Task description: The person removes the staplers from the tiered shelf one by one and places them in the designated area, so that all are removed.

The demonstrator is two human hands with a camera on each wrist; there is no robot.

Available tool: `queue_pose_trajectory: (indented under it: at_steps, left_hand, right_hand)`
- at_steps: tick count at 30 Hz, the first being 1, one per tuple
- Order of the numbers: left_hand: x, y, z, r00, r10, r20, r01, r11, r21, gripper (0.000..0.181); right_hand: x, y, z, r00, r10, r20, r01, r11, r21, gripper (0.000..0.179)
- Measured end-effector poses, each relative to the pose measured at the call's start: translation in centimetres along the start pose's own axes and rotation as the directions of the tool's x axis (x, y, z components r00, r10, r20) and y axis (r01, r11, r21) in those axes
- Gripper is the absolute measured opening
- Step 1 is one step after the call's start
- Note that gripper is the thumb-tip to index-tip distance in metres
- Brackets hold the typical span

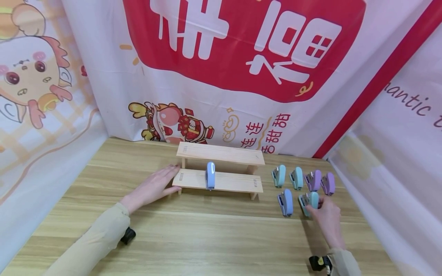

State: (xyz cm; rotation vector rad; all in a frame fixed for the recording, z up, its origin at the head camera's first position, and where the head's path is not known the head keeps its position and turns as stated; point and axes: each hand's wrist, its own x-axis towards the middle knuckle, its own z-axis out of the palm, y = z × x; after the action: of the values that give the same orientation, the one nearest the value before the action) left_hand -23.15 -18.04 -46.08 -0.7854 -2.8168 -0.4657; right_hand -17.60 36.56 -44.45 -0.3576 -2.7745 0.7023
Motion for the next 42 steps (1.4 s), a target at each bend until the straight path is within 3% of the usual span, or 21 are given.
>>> queue_pose_trajectory:
  at_steps: [26,42]
  left_hand:
    - [-0.09,-0.07,0.08,0.999,0.019,-0.034,-0.019,1.000,0.001,0.074]
    - [0.04,-0.02,0.01,1.000,-0.012,0.022,0.012,1.000,-0.015,0.078]
  right_hand:
    - [0.28,0.56,0.68,0.999,-0.003,0.032,0.003,1.000,0.005,0.033]
    - [-0.01,0.17,0.29,0.998,-0.017,0.064,0.018,1.000,-0.022,0.037]
